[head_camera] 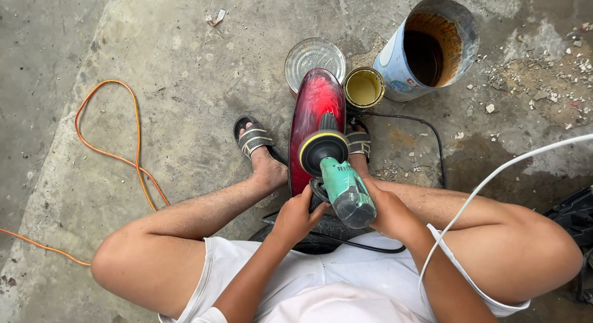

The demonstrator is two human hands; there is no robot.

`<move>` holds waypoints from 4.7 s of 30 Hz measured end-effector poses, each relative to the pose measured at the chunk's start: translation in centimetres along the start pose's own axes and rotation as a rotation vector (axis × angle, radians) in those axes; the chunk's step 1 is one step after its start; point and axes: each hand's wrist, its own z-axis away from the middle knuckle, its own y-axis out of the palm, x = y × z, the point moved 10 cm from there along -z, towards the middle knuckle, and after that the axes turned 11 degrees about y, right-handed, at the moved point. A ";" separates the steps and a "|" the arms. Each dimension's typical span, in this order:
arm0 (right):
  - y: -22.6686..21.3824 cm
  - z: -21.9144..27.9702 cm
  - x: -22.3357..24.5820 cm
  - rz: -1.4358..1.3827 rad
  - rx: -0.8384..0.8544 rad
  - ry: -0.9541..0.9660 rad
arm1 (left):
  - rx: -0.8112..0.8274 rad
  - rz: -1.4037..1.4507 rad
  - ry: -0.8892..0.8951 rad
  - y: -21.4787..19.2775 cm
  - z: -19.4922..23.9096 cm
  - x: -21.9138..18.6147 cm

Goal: Using a power polisher to buff and shine a red vehicle component.

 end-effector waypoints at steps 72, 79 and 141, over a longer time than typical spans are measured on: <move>0.3 -2.7 -2.7 0.412 0.067 -0.064 | 0.117 0.217 -0.149 5.8 1.4 -2.5; 0.8 -5.0 -5.1 0.435 0.026 -0.068 | 0.095 0.263 -0.150 6.0 1.4 -1.1; 3.8 -3.9 -4.7 0.512 0.040 -0.140 | 0.095 0.253 -0.184 7.8 4.9 1.1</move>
